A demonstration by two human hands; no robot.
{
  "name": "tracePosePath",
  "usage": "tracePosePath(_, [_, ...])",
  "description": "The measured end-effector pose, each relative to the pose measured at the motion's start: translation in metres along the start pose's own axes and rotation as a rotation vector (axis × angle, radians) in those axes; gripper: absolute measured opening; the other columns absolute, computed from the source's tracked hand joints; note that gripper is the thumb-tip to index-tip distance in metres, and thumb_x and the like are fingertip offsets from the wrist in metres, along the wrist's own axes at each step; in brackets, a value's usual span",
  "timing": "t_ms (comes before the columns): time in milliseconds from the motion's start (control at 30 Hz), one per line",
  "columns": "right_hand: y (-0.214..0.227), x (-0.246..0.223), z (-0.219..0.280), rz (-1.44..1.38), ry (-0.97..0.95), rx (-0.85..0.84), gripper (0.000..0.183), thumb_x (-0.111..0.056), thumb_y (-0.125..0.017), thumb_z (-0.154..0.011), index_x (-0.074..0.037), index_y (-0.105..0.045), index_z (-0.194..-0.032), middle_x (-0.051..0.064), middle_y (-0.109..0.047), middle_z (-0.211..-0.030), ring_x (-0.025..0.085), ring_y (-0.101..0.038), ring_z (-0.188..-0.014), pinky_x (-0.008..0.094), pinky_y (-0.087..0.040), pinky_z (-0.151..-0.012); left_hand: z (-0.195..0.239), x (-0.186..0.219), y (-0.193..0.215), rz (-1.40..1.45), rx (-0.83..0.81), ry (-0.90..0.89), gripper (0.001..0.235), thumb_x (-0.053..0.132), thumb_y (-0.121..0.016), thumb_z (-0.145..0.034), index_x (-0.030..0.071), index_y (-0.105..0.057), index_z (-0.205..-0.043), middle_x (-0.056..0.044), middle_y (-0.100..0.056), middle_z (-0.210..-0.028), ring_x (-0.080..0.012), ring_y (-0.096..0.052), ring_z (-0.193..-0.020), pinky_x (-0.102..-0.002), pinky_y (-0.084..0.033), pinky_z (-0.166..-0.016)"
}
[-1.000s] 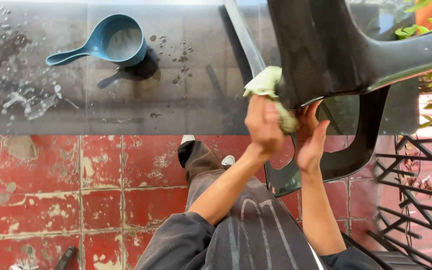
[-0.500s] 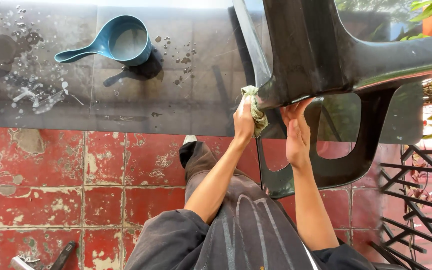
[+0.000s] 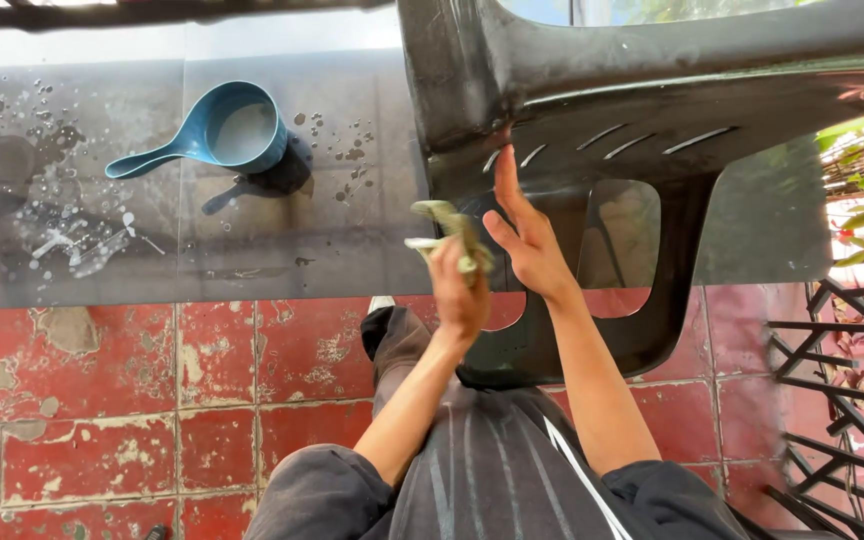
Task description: The person is cleaning a black plastic chair with a damp cloth and soapy water.
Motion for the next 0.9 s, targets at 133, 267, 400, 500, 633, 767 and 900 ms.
tracePosePath(133, [0.045,0.057,0.037,0.06,-0.053,0.116,0.049,-0.012,-0.06,-0.109,0.002,-0.048,-0.154,0.014,-0.049,-0.156,0.018,-0.047,-0.139,0.033,-0.038,-0.117,0.033,-0.022,-0.06,0.058,-0.151,0.114,0.041,0.007,-0.062,-0.099,-0.001,-0.052,-0.139,-0.022,-0.058,-0.132,-0.0404,-0.057,-0.122,-0.048,-0.047,-0.104])
tracePosePath(267, [0.129,0.154,0.109,0.28,-0.343,0.659,0.03,-0.015,-0.065,-0.101,0.003,-0.069,-0.125,0.01,-0.075,-0.121,0.015,-0.071,-0.108,0.026,-0.054,-0.095,0.068,-0.084,-0.12,0.09,-0.298,0.43,0.05,0.015,-0.062,-0.099,0.001,-0.049,-0.145,-0.023,-0.062,-0.126,-0.0395,-0.061,-0.116,-0.047,-0.049,-0.099])
tracePosePath(400, [0.165,0.265,0.144,0.328,-0.584,0.568,0.038,-0.029,-0.073,-0.101,0.003,-0.071,-0.121,0.027,-0.071,-0.108,0.043,-0.067,-0.097,0.046,-0.052,-0.084,0.056,-0.085,-0.135,0.046,-0.373,0.747,0.054,0.032,-0.071,-0.091,0.01,-0.058,-0.139,-0.016,-0.073,-0.113,-0.0351,-0.069,-0.106,-0.045,-0.054,-0.09])
tracePosePath(500, [0.16,0.254,0.133,0.634,-0.723,0.629,0.055,-0.05,-0.077,-0.09,-0.003,-0.067,-0.117,0.02,-0.073,-0.108,0.034,-0.067,-0.104,0.043,-0.05,-0.089,0.048,-0.076,-0.134,0.001,-0.397,0.952,0.055,0.043,-0.078,-0.084,0.011,-0.063,-0.127,-0.014,-0.073,-0.108,-0.0334,-0.07,-0.103,-0.045,-0.054,-0.088])
tracePosePath(633, [0.159,0.246,0.114,0.688,-0.714,0.648,0.062,-0.065,-0.073,-0.093,-0.004,-0.075,-0.104,0.02,-0.074,-0.102,0.037,-0.067,-0.1,0.045,-0.049,-0.086,0.047,-0.079,-0.137,-0.035,-0.314,0.906,0.051,0.045,-0.082,-0.082,0.008,-0.067,-0.113,-0.014,-0.074,-0.103,-0.0346,-0.07,-0.101,-0.045,-0.054,-0.086])
tracePosePath(767, [0.131,0.209,0.107,0.588,-0.48,0.857,0.053,-0.052,-0.077,-0.092,0.001,-0.071,-0.089,0.015,-0.074,-0.086,0.024,-0.067,-0.079,0.04,-0.051,-0.075,0.036,-0.086,-0.124,-0.076,-0.172,0.733,0.039,0.039,-0.081,-0.083,0.007,-0.069,-0.101,-0.014,-0.075,-0.094,-0.0373,-0.072,-0.095,-0.047,-0.055,-0.082])
tracePosePath(900, [0.129,0.197,0.083,0.555,-0.36,0.929,0.065,-0.039,-0.084,-0.098,0.004,-0.041,-0.075,0.007,-0.038,-0.069,0.016,-0.033,-0.07,0.039,-0.037,-0.061,0.006,-0.073,-0.106,-0.093,-0.098,0.666,0.037,0.036,-0.084,-0.081,0.006,-0.067,-0.096,-0.016,-0.074,-0.089,-0.0409,-0.07,-0.091,-0.05,-0.054,-0.079])
Point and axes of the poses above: each hand's wrist, its own z-axis away from the middle knuckle, its own y-axis out of the back of the hand, x = y × z, the point moved 6 cm from there along -z, towards the middle knuckle
